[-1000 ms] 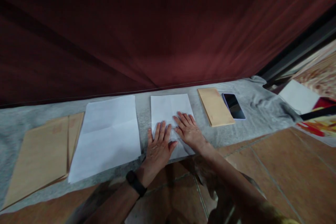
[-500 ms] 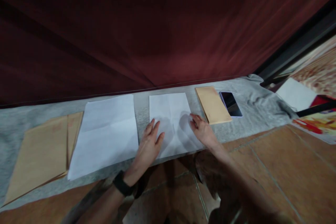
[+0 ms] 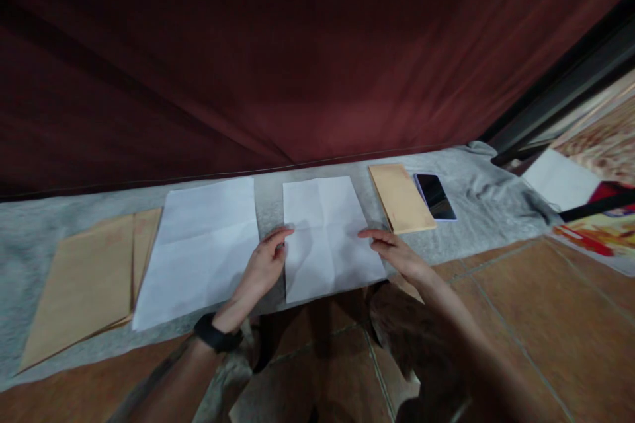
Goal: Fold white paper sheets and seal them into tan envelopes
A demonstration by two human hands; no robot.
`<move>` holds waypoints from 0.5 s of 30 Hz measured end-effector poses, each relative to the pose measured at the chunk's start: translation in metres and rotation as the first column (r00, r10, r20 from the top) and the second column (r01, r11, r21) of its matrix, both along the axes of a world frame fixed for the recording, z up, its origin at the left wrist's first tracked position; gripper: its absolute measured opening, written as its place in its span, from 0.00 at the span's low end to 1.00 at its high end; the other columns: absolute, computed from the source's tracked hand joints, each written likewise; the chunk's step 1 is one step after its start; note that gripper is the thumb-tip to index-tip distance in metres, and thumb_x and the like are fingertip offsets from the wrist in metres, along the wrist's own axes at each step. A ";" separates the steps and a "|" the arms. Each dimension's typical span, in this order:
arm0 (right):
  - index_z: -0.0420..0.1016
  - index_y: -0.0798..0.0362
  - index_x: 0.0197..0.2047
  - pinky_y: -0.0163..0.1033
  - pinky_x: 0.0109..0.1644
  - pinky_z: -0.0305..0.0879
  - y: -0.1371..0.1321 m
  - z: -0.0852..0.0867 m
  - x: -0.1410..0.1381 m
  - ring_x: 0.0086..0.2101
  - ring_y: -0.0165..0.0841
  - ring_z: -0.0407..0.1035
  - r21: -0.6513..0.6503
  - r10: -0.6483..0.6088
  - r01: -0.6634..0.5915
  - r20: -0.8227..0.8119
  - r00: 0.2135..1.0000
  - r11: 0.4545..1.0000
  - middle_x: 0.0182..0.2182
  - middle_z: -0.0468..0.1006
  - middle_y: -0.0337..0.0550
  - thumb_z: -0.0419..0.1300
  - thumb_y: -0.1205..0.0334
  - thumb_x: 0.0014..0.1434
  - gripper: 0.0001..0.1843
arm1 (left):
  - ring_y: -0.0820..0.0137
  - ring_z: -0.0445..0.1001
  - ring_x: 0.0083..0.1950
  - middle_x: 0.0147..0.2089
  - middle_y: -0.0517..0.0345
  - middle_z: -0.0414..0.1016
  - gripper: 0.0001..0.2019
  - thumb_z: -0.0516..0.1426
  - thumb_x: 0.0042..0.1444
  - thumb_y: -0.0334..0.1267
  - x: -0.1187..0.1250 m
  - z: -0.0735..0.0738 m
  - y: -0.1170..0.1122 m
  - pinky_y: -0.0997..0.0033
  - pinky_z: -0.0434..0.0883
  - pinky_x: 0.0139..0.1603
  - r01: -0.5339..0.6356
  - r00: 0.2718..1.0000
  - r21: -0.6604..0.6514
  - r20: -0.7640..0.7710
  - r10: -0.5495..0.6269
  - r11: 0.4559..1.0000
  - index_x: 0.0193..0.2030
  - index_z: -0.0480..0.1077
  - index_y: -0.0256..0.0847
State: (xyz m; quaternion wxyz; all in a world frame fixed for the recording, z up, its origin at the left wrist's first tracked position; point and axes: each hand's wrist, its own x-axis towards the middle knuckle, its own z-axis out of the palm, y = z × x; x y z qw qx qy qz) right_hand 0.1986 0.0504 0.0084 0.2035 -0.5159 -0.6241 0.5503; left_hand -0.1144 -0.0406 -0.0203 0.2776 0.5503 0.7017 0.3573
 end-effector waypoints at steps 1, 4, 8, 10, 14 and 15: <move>0.82 0.51 0.52 0.36 0.36 0.65 0.000 0.004 0.003 0.30 0.31 0.69 -0.073 -0.014 0.008 -0.080 0.997 0.997 0.31 0.79 0.38 0.58 0.62 0.54 0.22 | 0.62 0.72 0.65 0.63 0.52 0.75 0.24 0.51 0.56 0.30 -0.004 0.001 -0.001 0.52 0.65 0.71 0.053 0.998 0.005 -0.029 -0.053 0.999 0.57 0.77 0.43; 0.82 0.51 0.52 0.36 0.41 0.69 -0.002 0.015 0.009 0.35 0.32 0.74 -0.279 -0.096 0.016 -0.275 0.957 0.960 0.41 0.84 0.43 0.63 0.62 0.49 0.24 | 0.62 0.66 0.71 0.70 0.54 0.68 0.29 0.52 0.53 0.27 -0.012 0.005 -0.004 0.51 0.61 0.73 0.180 0.977 -0.001 -0.118 -0.179 0.984 0.61 0.75 0.46; 0.84 0.51 0.49 0.39 0.44 0.74 -0.003 0.025 0.011 0.40 0.37 0.78 -0.361 -0.160 0.016 -0.371 0.915 0.932 0.46 0.84 0.47 0.67 0.61 0.46 0.24 | 0.55 0.54 0.77 0.75 0.51 0.59 0.31 0.58 0.54 0.33 -0.014 0.023 -0.006 0.44 0.59 0.73 0.308 0.929 0.023 -0.221 -0.296 0.951 0.67 0.69 0.47; 0.84 0.51 0.49 0.41 0.45 0.75 -0.004 0.028 0.011 0.40 0.38 0.79 -0.352 -0.159 0.020 -0.369 0.916 0.936 0.46 0.85 0.48 0.69 0.60 0.45 0.24 | 0.52 0.51 0.78 0.75 0.49 0.59 0.34 0.62 0.53 0.38 -0.013 0.034 -0.005 0.42 0.57 0.74 0.412 0.886 0.036 -0.249 -0.391 0.910 0.68 0.68 0.47; 0.84 0.52 0.48 0.41 0.46 0.75 -0.005 0.026 0.011 0.38 0.38 0.80 -0.321 -0.130 0.009 -0.358 0.924 0.947 0.41 0.86 0.47 0.72 0.58 0.45 0.24 | 0.56 0.67 0.70 0.69 0.51 0.70 0.27 0.60 0.57 0.41 -0.009 0.044 -0.002 0.50 0.62 0.72 0.514 0.848 0.007 -0.157 -0.506 0.858 0.66 0.71 0.49; 0.84 0.52 0.49 0.42 0.47 0.75 -0.005 0.025 0.011 0.39 0.39 0.80 -0.304 -0.113 -0.002 -0.358 0.927 0.953 0.41 0.86 0.47 0.72 0.58 0.46 0.24 | 0.57 0.70 0.68 0.67 0.52 0.73 0.25 0.59 0.59 0.41 -0.010 0.043 -0.002 0.52 0.64 0.71 0.515 0.852 -0.008 -0.110 -0.513 0.857 0.64 0.72 0.49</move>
